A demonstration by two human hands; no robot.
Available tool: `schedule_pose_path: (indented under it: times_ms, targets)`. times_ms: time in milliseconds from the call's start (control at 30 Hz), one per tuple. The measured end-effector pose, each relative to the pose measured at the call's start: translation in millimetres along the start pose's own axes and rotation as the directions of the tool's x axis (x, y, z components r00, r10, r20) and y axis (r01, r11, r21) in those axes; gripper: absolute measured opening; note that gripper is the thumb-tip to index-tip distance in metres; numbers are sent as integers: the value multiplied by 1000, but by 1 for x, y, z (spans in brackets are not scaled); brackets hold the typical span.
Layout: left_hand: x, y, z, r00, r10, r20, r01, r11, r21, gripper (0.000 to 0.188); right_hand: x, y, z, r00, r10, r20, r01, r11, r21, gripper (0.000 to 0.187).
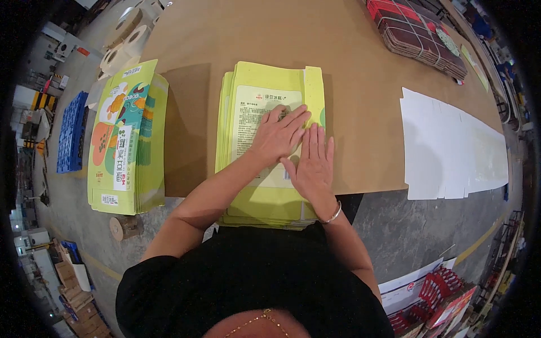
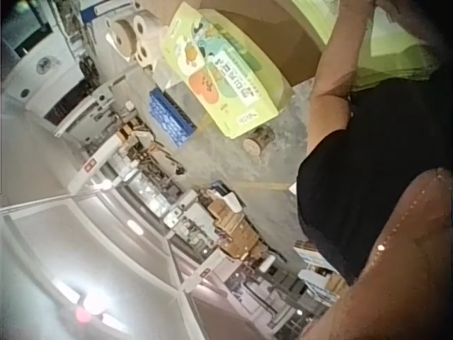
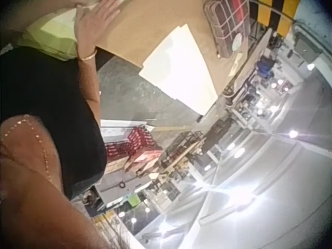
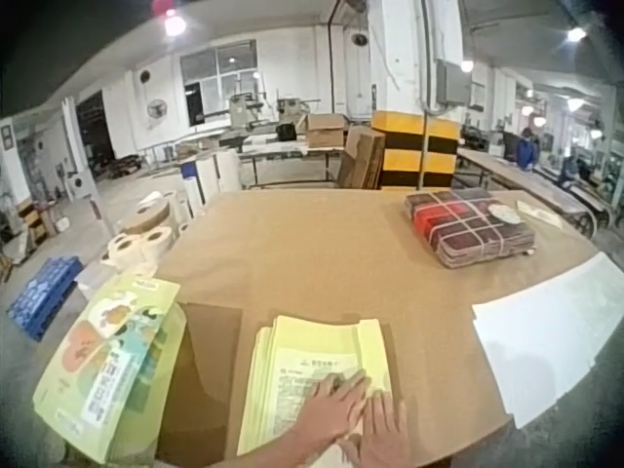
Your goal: Inspecting and organizing product packaging boxes and paper sheets on a large table in a factory.
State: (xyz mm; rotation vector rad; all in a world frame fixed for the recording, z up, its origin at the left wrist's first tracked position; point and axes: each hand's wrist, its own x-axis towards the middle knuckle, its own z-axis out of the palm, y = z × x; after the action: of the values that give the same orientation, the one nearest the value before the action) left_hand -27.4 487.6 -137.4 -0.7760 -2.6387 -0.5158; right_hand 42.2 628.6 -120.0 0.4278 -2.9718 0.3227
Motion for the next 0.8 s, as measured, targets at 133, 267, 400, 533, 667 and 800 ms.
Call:
schedule_pose_path:
  times_ms: [133,267,400,533,667,800]
  targets:
    - [-1,-2,6,999,-29,29,30,999,-32,51,-48,-3,-13,994,-107,24,99,969,226,73]
    - [-4,-3,-8,996,-65,62,65,998,9,58,-59,78,-62,989,128,80,-147,699,700,40]
    - [7,5,-6,996,-44,84,48,998,-46,61,-70,291,-50,813,457,-361,-522,847,-102,60]
    - [3,1,1,994,-74,80,80,994,-80,61,-88,328,-5,720,694,-16,-673,692,-261,90]
    - [0,0,-6,992,-84,92,89,995,-50,61,-84,215,-20,891,410,193,-385,910,-152,100]
    - [3,2,-3,995,-64,79,71,994,-80,60,-83,125,-59,904,318,286,-283,946,-160,78]
